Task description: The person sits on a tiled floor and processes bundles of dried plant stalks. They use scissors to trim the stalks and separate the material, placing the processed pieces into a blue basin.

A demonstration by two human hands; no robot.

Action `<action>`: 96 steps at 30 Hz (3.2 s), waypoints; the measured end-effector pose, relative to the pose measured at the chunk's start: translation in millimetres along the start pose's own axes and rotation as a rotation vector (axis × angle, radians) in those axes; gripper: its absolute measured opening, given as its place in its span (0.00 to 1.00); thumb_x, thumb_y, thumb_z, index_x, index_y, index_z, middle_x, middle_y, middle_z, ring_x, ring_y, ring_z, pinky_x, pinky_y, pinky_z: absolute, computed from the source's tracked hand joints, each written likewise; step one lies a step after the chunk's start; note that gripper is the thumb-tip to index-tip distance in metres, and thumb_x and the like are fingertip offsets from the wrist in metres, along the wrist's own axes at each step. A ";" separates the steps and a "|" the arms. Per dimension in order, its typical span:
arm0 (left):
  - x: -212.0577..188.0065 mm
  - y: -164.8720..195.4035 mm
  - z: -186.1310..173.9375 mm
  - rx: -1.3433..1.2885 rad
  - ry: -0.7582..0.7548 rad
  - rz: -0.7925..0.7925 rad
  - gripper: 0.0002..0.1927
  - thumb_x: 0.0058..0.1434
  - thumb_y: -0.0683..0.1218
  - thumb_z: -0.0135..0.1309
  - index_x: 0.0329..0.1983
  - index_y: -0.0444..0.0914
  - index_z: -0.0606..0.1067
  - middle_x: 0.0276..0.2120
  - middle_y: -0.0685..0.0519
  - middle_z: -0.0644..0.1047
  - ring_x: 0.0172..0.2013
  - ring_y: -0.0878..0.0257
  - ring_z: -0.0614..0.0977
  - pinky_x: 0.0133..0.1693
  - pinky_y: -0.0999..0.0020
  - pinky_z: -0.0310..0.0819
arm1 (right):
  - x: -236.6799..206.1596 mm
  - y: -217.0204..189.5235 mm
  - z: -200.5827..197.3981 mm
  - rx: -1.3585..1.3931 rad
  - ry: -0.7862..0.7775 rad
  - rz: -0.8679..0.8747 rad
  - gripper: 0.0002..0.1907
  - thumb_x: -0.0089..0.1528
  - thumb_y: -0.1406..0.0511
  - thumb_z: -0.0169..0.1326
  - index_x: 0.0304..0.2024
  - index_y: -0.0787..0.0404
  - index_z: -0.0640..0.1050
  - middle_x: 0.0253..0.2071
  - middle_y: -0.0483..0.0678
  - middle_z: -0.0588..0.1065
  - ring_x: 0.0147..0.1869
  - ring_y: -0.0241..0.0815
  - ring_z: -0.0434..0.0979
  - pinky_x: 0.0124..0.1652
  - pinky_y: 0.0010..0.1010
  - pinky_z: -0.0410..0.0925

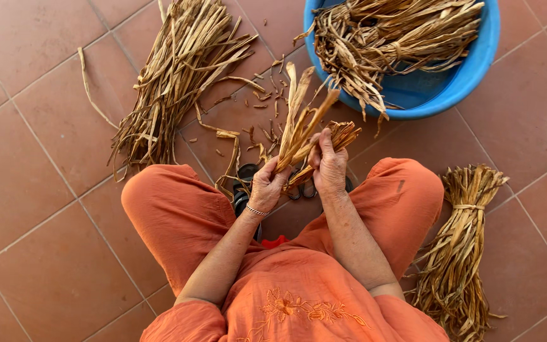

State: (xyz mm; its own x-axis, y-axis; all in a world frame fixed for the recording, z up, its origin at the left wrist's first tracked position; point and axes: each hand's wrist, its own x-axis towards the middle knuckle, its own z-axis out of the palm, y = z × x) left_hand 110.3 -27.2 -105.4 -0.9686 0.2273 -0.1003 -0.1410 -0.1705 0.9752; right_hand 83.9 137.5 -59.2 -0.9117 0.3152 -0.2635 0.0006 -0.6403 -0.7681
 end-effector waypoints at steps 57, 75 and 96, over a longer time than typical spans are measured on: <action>-1.4 44.7 7.3 -0.078 -0.169 -0.259 0.20 0.65 0.44 0.61 0.60 0.37 0.75 0.33 0.59 0.79 0.30 0.76 0.77 0.29 0.80 0.70 | -27.5 -19.8 -10.6 -0.003 -0.078 0.142 0.04 0.70 0.65 0.55 0.43 0.58 0.75 0.31 0.47 0.77 0.22 0.31 0.68 0.22 0.22 0.60; -3.2 28.1 6.8 -0.033 -0.197 -0.126 0.21 0.63 0.42 0.60 0.59 0.40 0.72 0.39 0.62 0.78 0.34 0.76 0.75 0.35 0.79 0.73 | -15.2 -22.2 -15.0 0.105 -0.025 0.012 0.08 0.69 0.64 0.60 0.46 0.61 0.78 0.31 0.39 0.73 0.23 0.28 0.61 0.23 0.23 0.59; 5.0 25.4 4.8 0.123 -0.059 0.183 0.10 0.73 0.41 0.52 0.54 0.33 0.77 0.47 0.56 0.72 0.41 0.71 0.74 0.44 0.76 0.72 | -21.0 -22.7 -10.3 -0.407 -0.117 -0.063 0.15 0.73 0.56 0.52 0.39 0.60 0.80 0.30 0.42 0.74 0.32 0.33 0.73 0.33 0.27 0.72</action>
State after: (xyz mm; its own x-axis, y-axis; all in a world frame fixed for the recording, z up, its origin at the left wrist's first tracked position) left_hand 102.9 -25.9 -80.1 -0.9617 0.2593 0.0884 0.0653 -0.0963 0.9932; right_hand 107.2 152.6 -42.2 -0.9557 0.2477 -0.1588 0.0843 -0.2868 -0.9543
